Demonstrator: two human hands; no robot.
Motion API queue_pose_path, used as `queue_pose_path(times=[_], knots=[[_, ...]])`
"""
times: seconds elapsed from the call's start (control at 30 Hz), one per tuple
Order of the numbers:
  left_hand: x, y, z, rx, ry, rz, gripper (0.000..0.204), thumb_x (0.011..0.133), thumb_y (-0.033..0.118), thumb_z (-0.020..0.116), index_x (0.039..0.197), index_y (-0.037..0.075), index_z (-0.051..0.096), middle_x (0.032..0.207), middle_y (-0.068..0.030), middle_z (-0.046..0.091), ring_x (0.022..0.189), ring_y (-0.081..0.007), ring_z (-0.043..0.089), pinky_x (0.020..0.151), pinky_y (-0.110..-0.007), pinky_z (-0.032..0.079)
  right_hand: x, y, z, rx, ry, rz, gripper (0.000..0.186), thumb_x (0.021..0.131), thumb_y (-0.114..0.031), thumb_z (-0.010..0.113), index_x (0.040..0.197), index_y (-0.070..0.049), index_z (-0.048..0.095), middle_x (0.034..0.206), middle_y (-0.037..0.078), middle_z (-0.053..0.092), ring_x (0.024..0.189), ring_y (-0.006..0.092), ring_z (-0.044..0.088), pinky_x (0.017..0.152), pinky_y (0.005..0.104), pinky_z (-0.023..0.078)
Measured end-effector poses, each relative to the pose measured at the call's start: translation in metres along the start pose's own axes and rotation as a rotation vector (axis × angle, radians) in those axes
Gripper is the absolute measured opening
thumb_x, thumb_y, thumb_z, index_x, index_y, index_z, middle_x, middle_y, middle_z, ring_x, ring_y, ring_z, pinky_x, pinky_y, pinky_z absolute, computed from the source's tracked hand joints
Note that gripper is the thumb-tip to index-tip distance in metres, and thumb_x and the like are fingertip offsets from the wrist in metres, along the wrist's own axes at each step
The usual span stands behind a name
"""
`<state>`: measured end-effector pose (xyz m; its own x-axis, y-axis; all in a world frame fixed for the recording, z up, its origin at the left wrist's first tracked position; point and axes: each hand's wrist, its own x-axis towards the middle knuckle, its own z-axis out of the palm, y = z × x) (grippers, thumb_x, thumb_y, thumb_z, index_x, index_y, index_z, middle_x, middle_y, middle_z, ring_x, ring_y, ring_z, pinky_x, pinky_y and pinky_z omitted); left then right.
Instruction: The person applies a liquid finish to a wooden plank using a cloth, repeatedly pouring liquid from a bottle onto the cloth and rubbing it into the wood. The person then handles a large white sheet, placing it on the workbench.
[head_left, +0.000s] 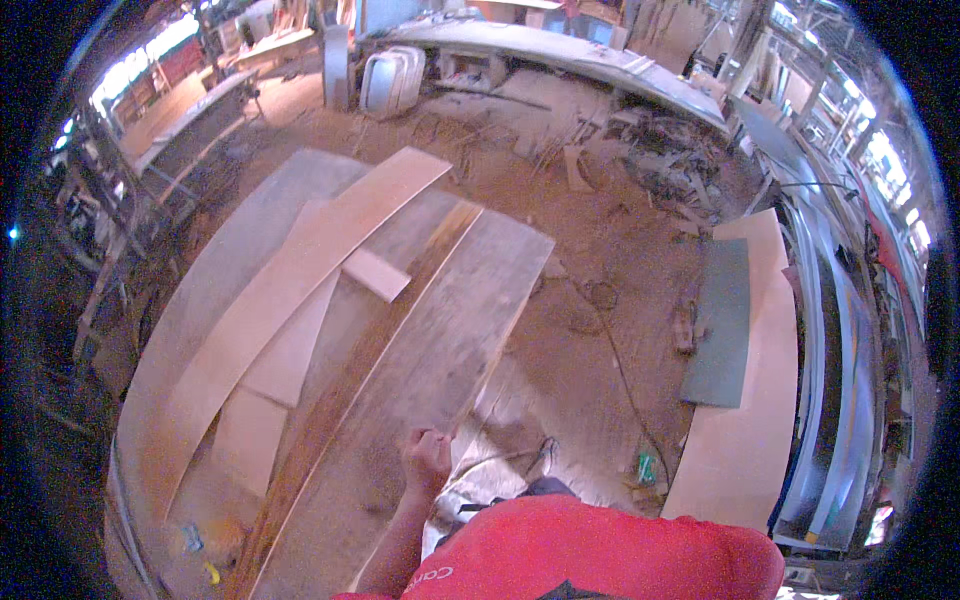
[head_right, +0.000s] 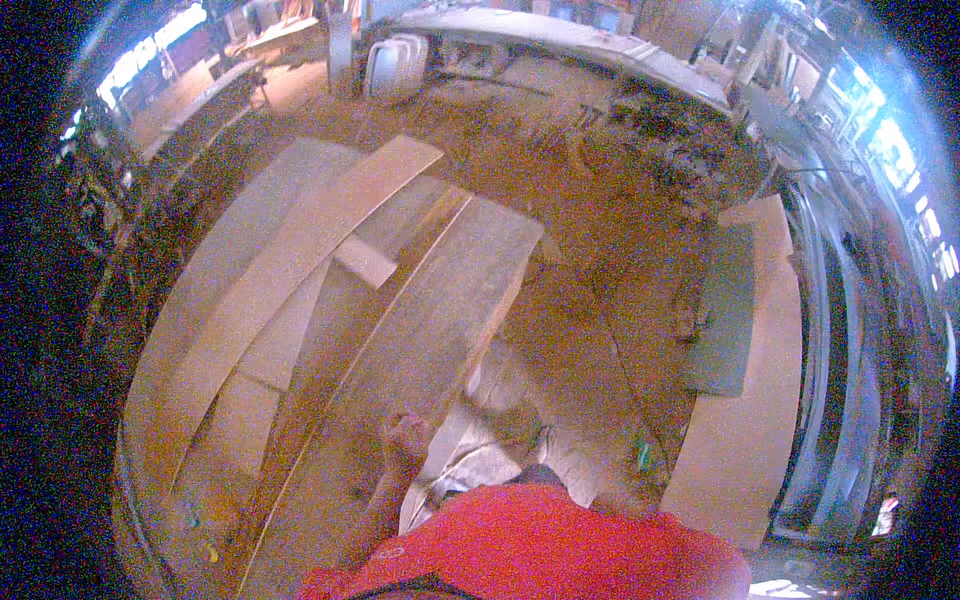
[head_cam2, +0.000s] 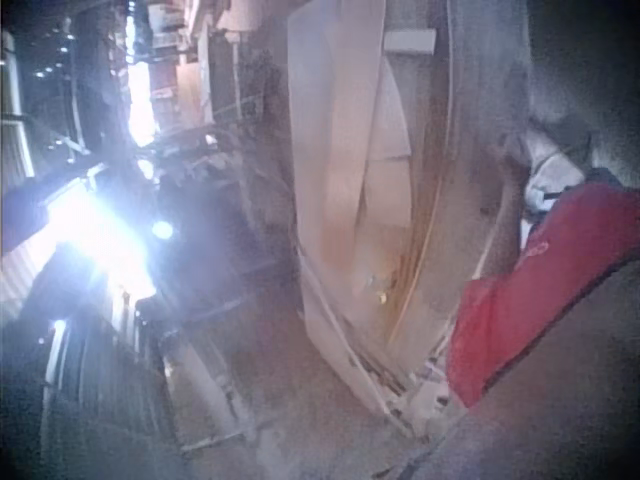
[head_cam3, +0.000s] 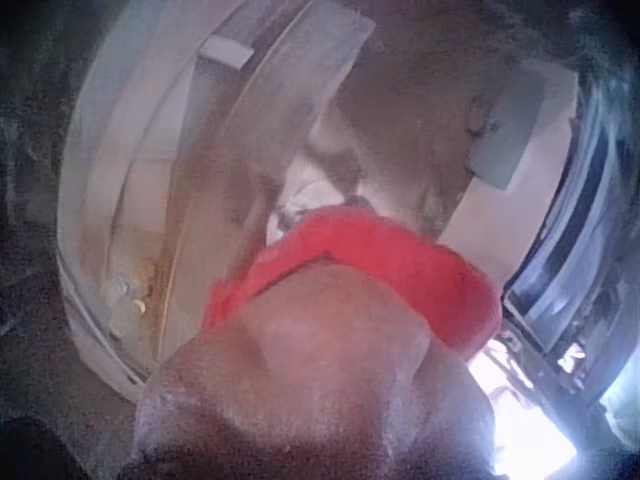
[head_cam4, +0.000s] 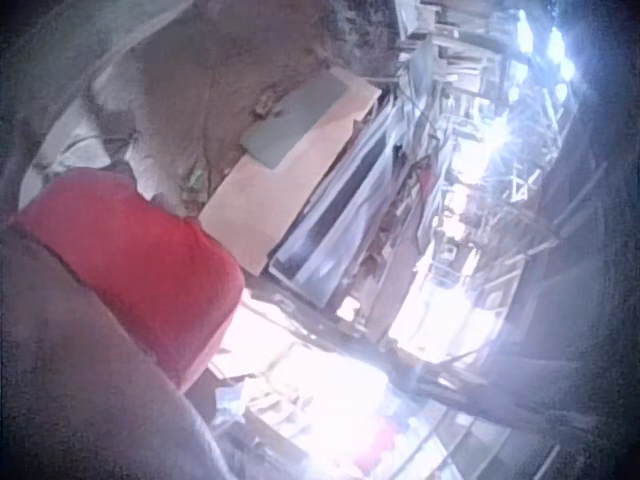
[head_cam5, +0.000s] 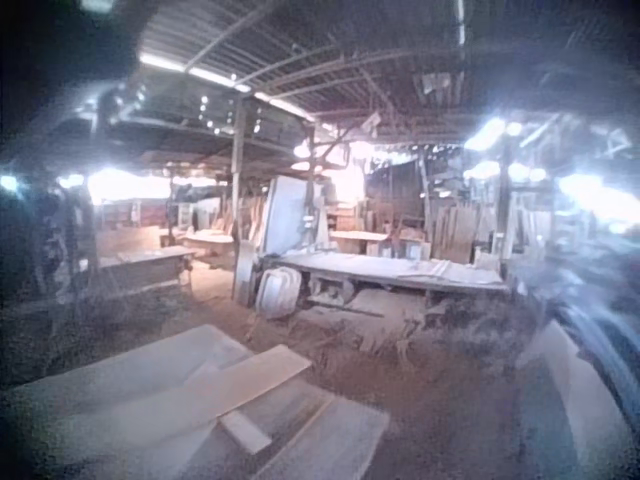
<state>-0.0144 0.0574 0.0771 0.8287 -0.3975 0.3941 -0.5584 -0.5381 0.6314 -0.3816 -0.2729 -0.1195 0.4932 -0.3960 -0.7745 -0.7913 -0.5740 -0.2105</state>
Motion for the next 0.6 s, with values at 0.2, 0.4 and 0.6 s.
queue_pose_path(times=[0.2, 0.4, 0.6], knots=[[0.066, 0.045, 0.152, -0.199, -0.212, -0.049, 0.021, 0.089, 0.012, 0.068, 0.108, 0.004, 0.074, 0.09, -0.0175, 0.069, 0.088, -0.0371, 0.068, 0.086, -0.047, 0.055, 0.103, 0.067, -0.126, -0.036, -0.011, -0.062, 0.032, 0.083, -0.03, 0.072, 0.109, -0.012, 0.078, 0.112, 0.018, 0.075, 0.107, 0.0355, 0.071, 0.095, 0.0455, 0.055], [0.161, 0.157, 0.248, -0.408, -0.592, 0.118, 0.037, 0.092, 0.016, 0.074, 0.127, 0.005, 0.069, 0.103, -0.0167, 0.068, 0.087, -0.03, 0.07, 0.084, -0.042, 0.056, 0.176, 0.082, -0.284, 0.065, 0.44, -0.12, 0.034, 0.083, -0.032, 0.073, 0.111, -0.013, 0.08, 0.111, 0.016, 0.077, 0.105, 0.033, 0.073, 0.093, 0.0417, 0.057], [0.251, 0.185, 0.31, -0.405, -0.642, 0.256, 0.038, 0.091, 0.015, 0.075, 0.128, 0.004, 0.068, 0.098, -0.0141, 0.067, 0.087, -0.0298, 0.07, 0.081, -0.041, 0.057, 0.222, 0.079, -0.34, 0.364, 0.603, -0.095, 0.036, 0.084, -0.034, 0.074, 0.111, -0.012, 0.08, 0.106, 0.016, 0.077, 0.098, 0.0326, 0.075, 0.089, 0.0412, 0.058]])
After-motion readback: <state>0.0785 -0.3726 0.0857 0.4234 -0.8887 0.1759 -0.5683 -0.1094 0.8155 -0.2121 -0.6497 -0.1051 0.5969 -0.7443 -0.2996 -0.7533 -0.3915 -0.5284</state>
